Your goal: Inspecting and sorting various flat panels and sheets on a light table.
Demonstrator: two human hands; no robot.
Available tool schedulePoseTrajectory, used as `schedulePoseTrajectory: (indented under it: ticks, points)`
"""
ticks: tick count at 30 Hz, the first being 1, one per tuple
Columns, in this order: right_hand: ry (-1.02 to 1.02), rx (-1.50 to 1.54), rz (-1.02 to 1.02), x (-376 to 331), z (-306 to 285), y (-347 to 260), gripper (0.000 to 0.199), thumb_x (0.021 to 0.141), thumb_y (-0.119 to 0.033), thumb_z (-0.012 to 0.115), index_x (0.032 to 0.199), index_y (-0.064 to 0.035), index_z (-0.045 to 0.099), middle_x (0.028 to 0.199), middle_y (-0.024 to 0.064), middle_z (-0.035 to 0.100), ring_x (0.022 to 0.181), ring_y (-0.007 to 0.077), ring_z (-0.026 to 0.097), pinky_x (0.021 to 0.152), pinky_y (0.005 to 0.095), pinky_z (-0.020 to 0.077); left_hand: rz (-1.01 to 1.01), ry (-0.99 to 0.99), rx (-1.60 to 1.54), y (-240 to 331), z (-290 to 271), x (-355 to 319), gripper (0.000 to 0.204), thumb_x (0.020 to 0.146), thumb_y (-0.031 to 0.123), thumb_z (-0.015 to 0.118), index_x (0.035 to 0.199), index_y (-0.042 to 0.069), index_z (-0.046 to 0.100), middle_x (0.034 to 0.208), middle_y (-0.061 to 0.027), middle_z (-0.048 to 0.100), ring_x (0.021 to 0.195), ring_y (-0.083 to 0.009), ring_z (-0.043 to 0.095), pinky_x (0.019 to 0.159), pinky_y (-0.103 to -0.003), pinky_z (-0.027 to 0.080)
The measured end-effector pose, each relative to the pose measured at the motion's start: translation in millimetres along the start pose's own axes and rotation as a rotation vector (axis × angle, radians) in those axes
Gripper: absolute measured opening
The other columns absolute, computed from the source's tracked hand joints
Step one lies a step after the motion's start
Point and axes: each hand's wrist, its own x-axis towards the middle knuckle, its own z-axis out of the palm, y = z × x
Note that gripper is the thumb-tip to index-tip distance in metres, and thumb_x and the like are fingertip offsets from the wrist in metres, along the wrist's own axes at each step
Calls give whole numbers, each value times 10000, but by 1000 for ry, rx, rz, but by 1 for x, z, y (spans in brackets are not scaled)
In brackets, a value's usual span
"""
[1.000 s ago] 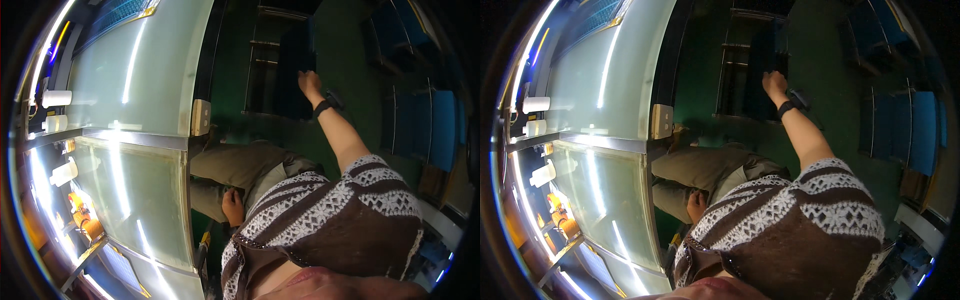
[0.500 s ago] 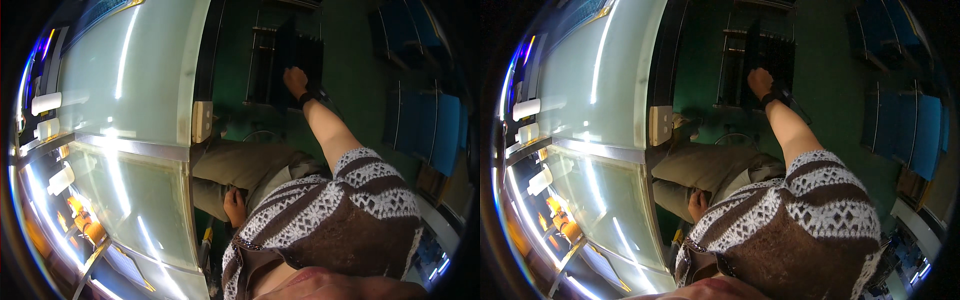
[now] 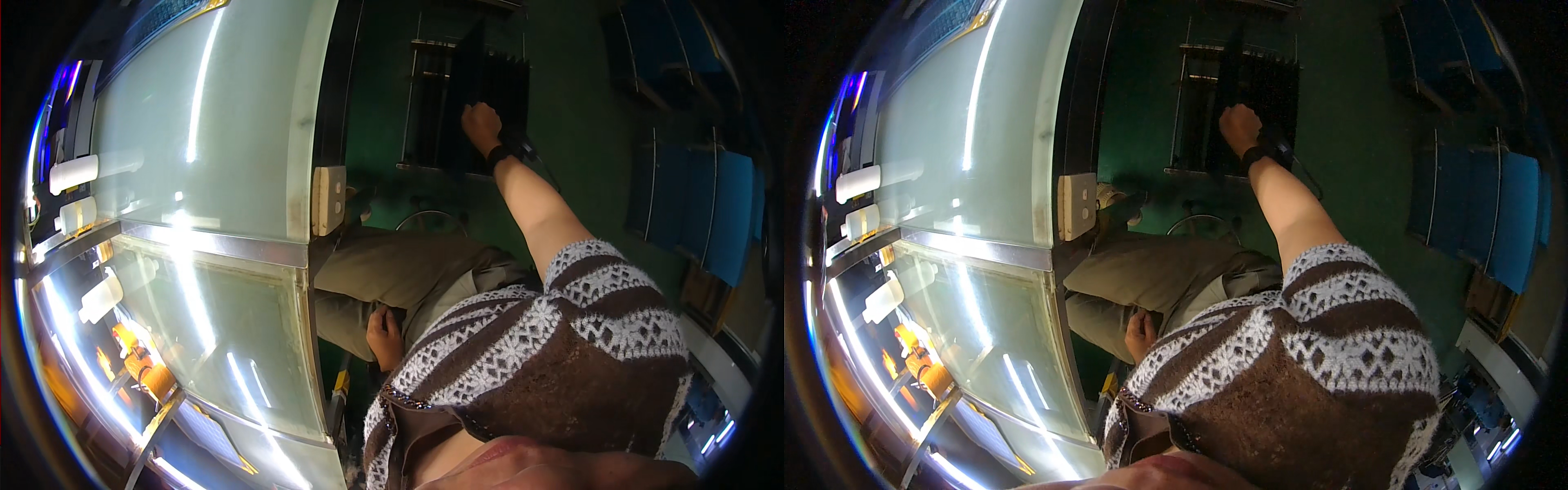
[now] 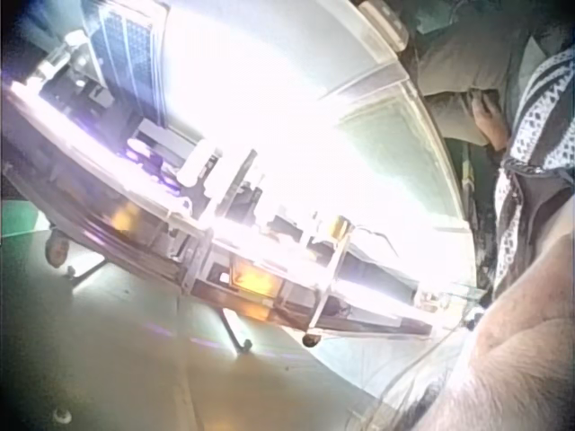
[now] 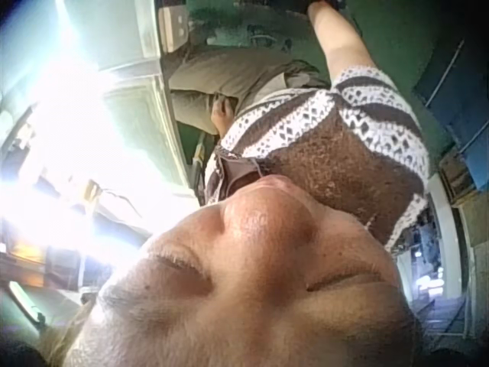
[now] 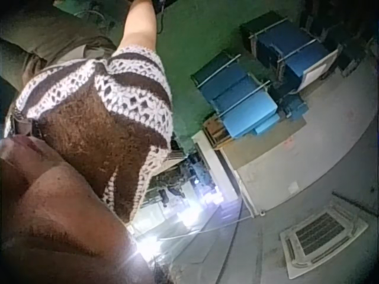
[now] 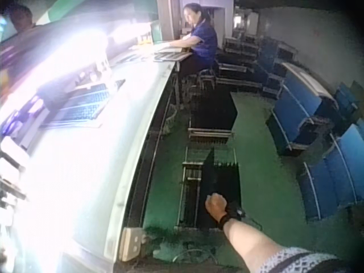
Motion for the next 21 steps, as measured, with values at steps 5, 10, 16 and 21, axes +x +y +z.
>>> schedulePoseTrajectory:
  ticks: [5, 10, 16, 21]
  points:
    - [1, -13, 5, 6, 0, -8, 298, 852, -215, 535, 797, 38, 682, 833, 284, 649, 829, 448, 639, 742, 479, 528, 4, -20, 46, -1, -2, -1, 130, 878, 76, 565, 948, -20, 618, 872, -195, 629, 803, -372, 610, 691, -405, 470]
    - [-31, -11, -35, 18, 0, 0, 278, 842, -198, 540, 821, 42, 679, 872, 294, 646, 869, 446, 635, 761, 481, 530, -28, -25, 37, 7, -4, -6, 125, 875, 74, 569, 937, -24, 618, 874, -199, 634, 793, -374, 615, 685, -403, 474]
    - [-150, 17, 88, 32, 1, 2, 329, 863, -248, 532, 912, 49, 664, 1010, 307, 625, 947, 473, 606, 825, 499, 508, -82, -17, 8, 13, -5, -13, 123, 872, 75, 564, 935, -11, 627, 877, -201, 638, 809, -371, 621, 689, -405, 476]
    - [-338, -262, -309, 50, 28, 4, 391, 972, -279, 353, 1191, -17, 544, 1114, 262, 593, 1049, 431, 564, 920, 510, 440, -112, 26, -76, 4, -3, -5, 131, 855, 78, 583, 939, -8, 635, 896, -196, 644, 853, -364, 627, 745, -400, 484]
